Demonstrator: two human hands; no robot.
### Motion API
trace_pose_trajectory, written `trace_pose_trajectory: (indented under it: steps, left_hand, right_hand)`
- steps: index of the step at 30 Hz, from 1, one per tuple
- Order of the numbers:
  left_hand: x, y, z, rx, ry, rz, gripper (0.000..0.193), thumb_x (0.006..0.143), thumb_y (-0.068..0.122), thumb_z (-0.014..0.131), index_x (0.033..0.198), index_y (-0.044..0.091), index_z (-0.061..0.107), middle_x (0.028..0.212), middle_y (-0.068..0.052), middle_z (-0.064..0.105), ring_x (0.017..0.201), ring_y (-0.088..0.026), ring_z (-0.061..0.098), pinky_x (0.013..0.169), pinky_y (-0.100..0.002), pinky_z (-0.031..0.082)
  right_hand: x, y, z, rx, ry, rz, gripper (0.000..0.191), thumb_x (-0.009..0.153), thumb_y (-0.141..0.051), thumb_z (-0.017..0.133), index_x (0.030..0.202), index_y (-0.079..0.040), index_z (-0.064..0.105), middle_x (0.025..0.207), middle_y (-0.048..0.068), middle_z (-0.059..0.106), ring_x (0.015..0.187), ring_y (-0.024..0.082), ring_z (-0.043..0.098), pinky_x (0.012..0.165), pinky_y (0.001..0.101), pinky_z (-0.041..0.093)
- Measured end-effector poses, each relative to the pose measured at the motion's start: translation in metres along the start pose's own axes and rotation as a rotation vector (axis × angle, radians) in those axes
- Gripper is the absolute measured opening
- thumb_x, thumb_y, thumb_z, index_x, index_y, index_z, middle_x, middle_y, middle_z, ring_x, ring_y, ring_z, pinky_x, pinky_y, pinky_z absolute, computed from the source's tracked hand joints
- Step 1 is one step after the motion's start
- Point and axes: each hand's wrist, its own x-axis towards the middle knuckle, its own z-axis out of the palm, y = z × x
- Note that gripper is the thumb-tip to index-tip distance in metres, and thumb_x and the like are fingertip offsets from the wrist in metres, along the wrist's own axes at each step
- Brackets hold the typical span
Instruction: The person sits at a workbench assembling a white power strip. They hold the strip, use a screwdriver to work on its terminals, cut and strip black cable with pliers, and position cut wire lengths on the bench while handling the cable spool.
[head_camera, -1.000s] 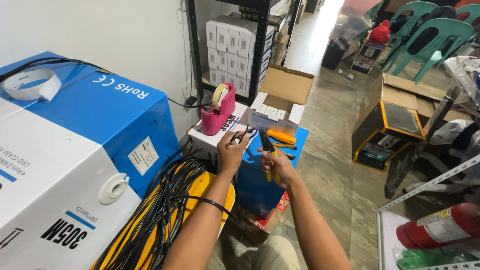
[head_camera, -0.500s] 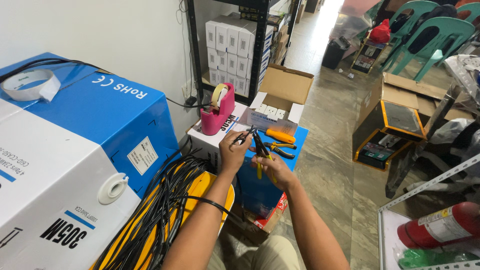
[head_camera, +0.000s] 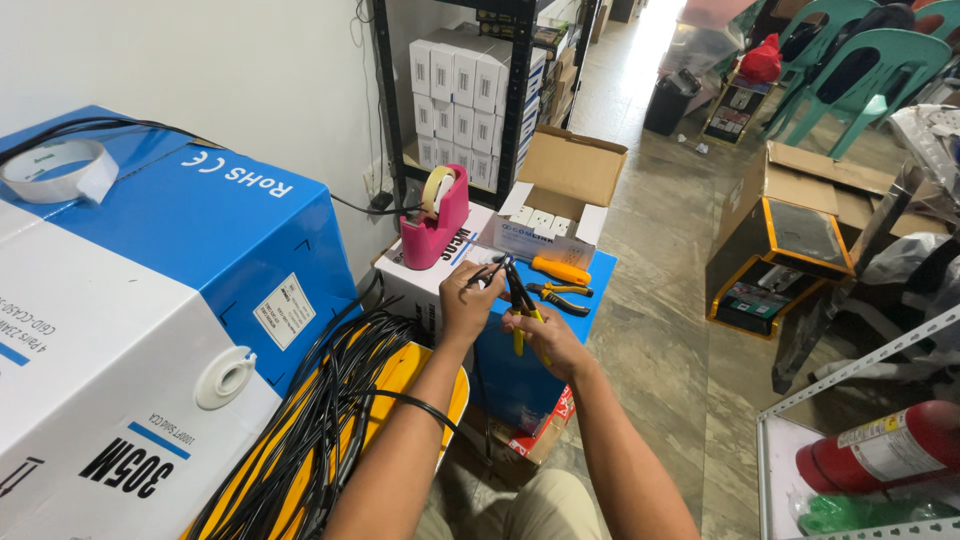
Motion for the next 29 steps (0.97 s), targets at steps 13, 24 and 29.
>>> trace_pose_trajectory:
  steps: [13,24,29]
  left_hand:
    - [0.003,0.006,-0.008,-0.016,-0.038,-0.055,0.016,0.085,0.013,0.079,0.094,0.000,0.079,0.083,-0.003,0.070,0.068,-0.007,0.060,0.059,-0.024,0.048]
    - [0.006,0.003,-0.011,-0.019,-0.060,-0.041,0.015,0.085,0.013,0.079,0.094,0.001,0.079,0.077,-0.002,0.068,0.064,-0.006,0.054,0.056,-0.024,0.043]
    - [0.006,-0.001,-0.011,-0.110,-0.064,-0.045,0.014,0.087,0.014,0.079,0.093,0.001,0.078,0.080,-0.002,0.071,0.067,-0.004,0.060,0.058,-0.022,0.046]
  right_hand:
    - [-0.002,-0.003,0.009,-0.335,0.118,-0.062,0.046,0.089,-0.024,0.063,0.128,0.000,0.067,0.094,0.004,0.071,0.089,0.016,0.067,0.083,0.0317,0.052]
    - [-0.001,-0.007,0.015,-0.313,0.156,-0.069,0.042,0.093,-0.023,0.062,0.128,-0.001,0.070,0.070,0.000,0.055,0.066,0.012,0.054,0.064,0.0279,0.043]
    - [0.001,-0.004,0.022,-0.285,0.259,-0.014,0.039,0.094,-0.026,0.067,0.125,-0.002,0.073,0.066,-0.001,0.050,0.058,0.011,0.046,0.053,0.0273,0.036]
